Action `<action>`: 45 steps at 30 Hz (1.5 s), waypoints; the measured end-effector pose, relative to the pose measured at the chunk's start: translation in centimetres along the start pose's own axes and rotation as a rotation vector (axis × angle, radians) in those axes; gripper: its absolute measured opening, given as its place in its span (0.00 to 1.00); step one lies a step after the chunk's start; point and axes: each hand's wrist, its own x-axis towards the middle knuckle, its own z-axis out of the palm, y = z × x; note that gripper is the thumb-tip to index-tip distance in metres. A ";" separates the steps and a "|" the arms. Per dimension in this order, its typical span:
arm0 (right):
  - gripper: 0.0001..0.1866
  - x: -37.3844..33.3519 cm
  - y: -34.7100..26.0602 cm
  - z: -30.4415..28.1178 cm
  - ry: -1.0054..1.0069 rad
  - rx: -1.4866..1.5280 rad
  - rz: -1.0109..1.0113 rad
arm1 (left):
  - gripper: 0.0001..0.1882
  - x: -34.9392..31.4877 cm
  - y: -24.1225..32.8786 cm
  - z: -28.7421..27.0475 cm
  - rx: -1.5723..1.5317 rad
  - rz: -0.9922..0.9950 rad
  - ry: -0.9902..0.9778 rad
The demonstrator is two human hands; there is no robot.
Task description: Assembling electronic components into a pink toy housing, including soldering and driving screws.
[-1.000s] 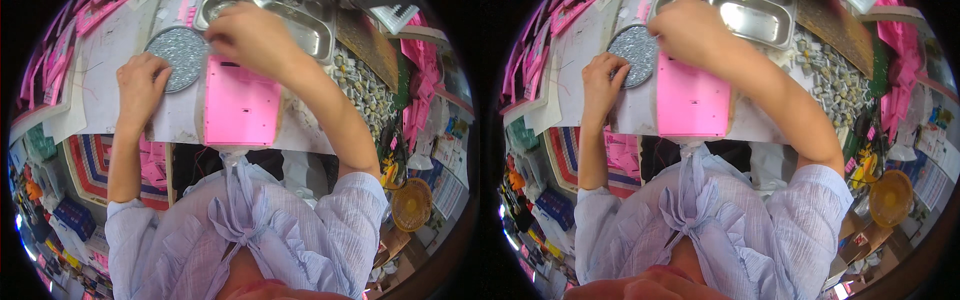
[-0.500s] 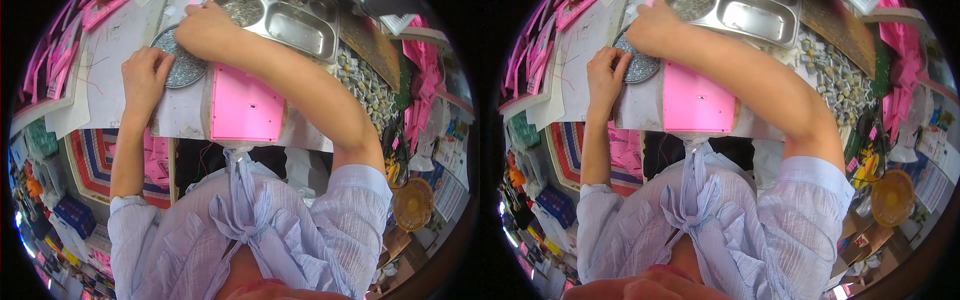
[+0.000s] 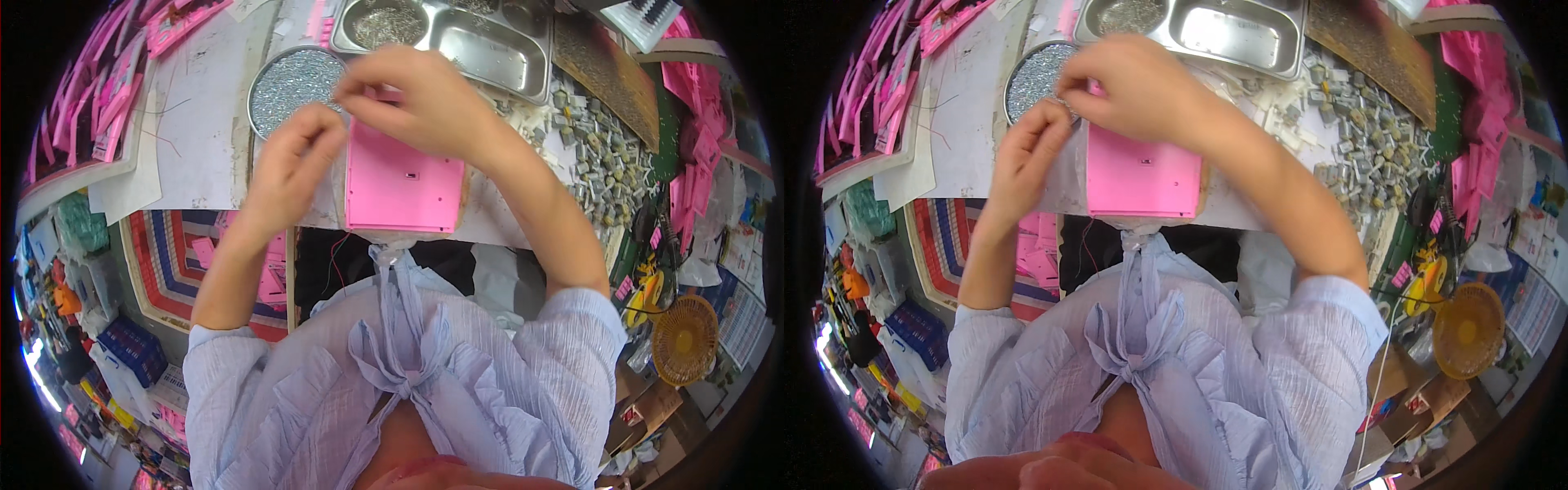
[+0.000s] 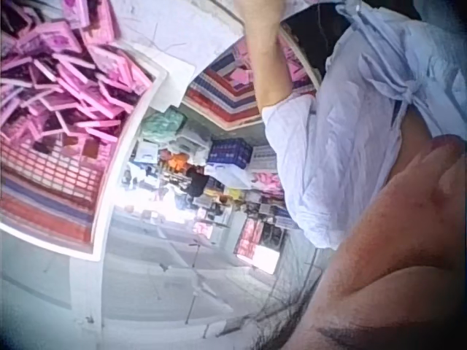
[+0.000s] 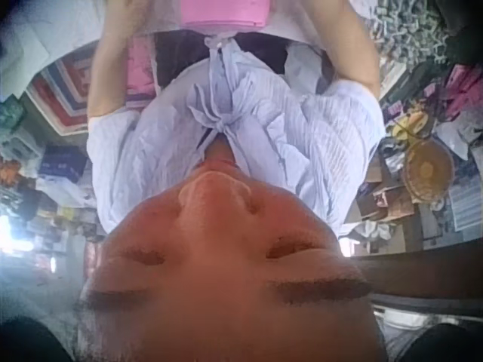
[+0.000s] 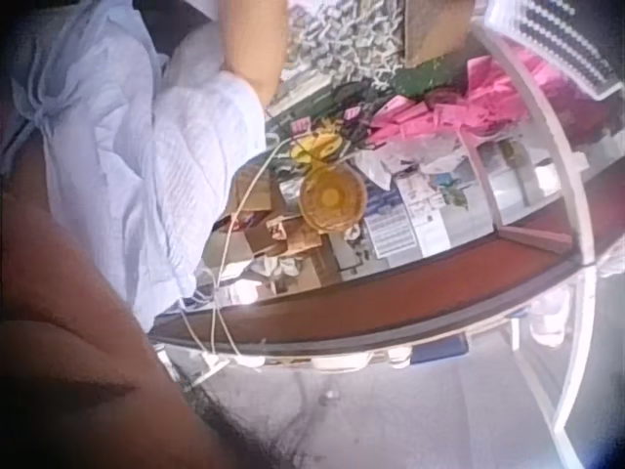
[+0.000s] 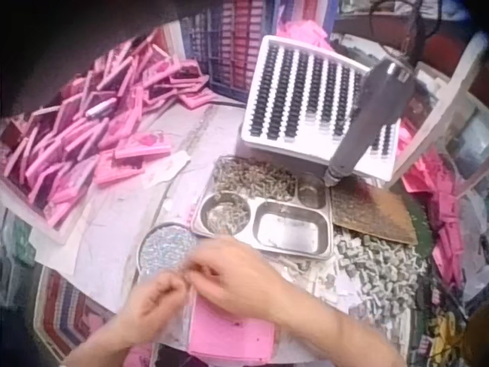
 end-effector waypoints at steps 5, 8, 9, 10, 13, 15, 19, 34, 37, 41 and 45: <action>0.08 -6.9 -4.0 -0.8 0.153 0.157 0.175 | 0.05 -0.9 0.5 2.8 -0.450 -0.257 -0.040; 0.10 -8.5 -5.5 0.1 0.301 0.096 0.176 | 0.06 -0.7 0.8 3.4 -0.518 -0.271 0.022; 0.11 -8.7 -5.7 0.6 0.358 0.072 0.150 | 0.06 -0.8 0.9 3.6 -0.557 -0.315 0.007; 0.12 -8.6 -5.9 1.0 0.415 0.054 0.123 | 0.07 -0.9 1.1 3.8 -0.592 -0.362 -0.005; 0.11 -8.1 -6.0 1.2 0.473 -0.027 0.064 | 0.07 -1.1 1.3 3.8 -0.784 -0.493 -0.054; 0.11 -7.8 -6.0 1.2 0.476 -0.024 0.060 | 0.08 -1.0 1.6 3.6 -0.899 -0.554 -0.102; 0.08 -8.3 -6.2 0.4 0.416 0.203 0.196 | 0.07 -1.0 2.0 3.3 -0.917 -0.554 -0.180; 0.08 -11.2 -4.5 -2.2 0.216 0.529 0.191 | 0.11 0.9 3.1 5.0 -0.641 -0.519 -0.437; 0.06 -11.1 -5.1 -2.7 0.264 0.492 0.213 | 0.12 1.4 3.9 5.5 -0.757 -0.575 -0.444; 0.05 -11.0 -6.1 -2.9 0.294 0.377 0.296 | 0.12 1.1 3.7 6.2 -0.759 -0.557 -0.340; 0.05 -11.1 -6.5 -1.9 0.313 0.219 0.338 | 0.12 0.6 3.2 5.6 -0.498 -0.436 -0.194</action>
